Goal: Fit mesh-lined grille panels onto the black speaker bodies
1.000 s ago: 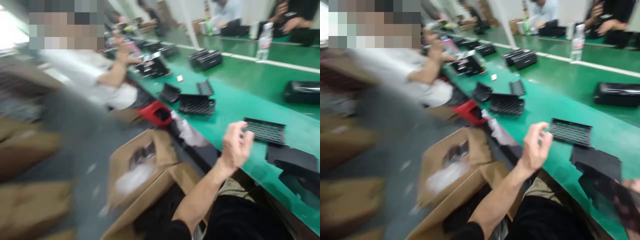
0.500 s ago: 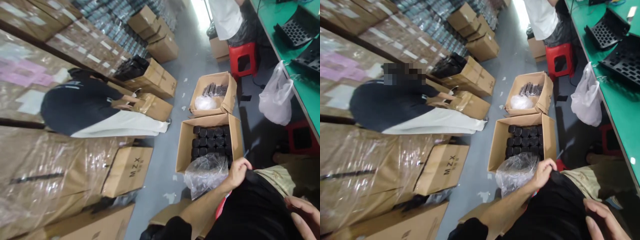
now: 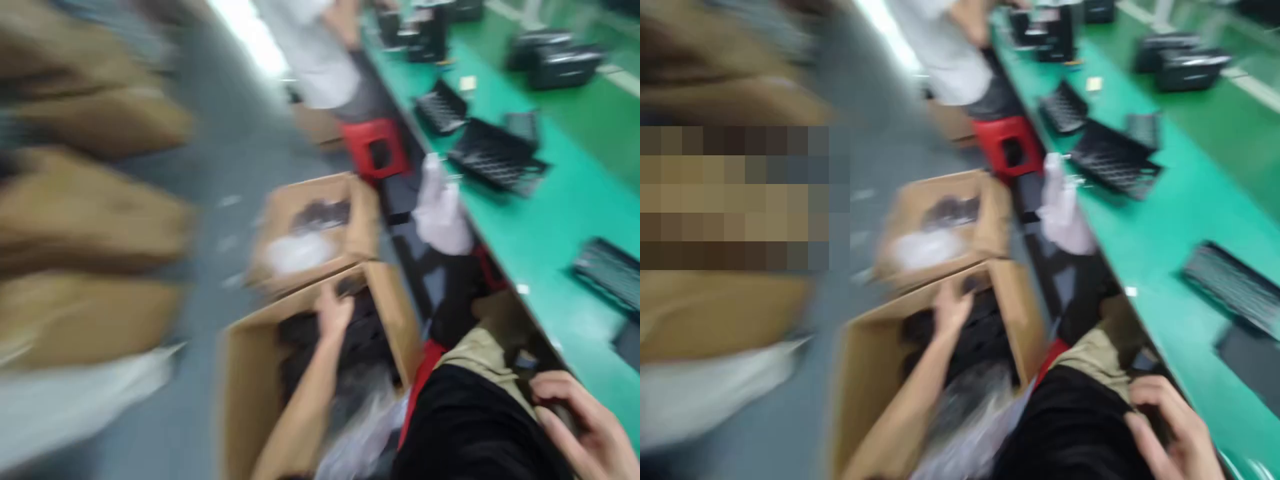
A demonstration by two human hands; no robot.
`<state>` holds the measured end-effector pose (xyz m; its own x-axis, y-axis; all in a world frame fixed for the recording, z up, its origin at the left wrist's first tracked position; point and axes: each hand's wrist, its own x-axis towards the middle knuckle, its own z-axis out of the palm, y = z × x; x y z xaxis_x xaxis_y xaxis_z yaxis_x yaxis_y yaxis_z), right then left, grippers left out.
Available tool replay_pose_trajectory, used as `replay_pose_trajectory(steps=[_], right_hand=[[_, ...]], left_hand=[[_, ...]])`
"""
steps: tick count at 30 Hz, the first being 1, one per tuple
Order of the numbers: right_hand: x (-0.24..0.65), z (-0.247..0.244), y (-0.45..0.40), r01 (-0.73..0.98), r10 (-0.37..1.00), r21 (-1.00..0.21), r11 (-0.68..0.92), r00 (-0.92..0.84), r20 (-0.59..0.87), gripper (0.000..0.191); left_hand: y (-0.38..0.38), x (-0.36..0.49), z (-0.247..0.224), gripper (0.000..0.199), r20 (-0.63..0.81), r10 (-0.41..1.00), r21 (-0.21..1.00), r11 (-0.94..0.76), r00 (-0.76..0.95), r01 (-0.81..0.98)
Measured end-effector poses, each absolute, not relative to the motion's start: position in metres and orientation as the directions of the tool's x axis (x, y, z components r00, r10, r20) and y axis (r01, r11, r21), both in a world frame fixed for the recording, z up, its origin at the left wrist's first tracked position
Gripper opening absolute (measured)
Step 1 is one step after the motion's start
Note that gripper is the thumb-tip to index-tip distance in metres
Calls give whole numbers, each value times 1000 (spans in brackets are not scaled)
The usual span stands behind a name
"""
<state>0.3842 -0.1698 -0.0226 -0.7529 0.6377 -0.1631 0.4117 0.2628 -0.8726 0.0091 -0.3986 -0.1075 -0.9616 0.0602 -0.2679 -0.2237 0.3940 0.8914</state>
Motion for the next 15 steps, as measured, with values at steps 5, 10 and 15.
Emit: replay_pose_trajectory(steps=[5,10,15], right_hand=[[402,15,-128,607,941,-774,179,-337,-47,35],[424,13,-80,768,994,-635,83,-112,-6,39],[415,-14,-55,799,978,-583,148,-204,-32,25]], left_hand=[[-304,27,-118,8,0,377,881,439,-926,179],[-214,134,-67,31,570,811,704,-401,-130,586],[-133,197,-36,40,465,830,503,-534,308,680]])
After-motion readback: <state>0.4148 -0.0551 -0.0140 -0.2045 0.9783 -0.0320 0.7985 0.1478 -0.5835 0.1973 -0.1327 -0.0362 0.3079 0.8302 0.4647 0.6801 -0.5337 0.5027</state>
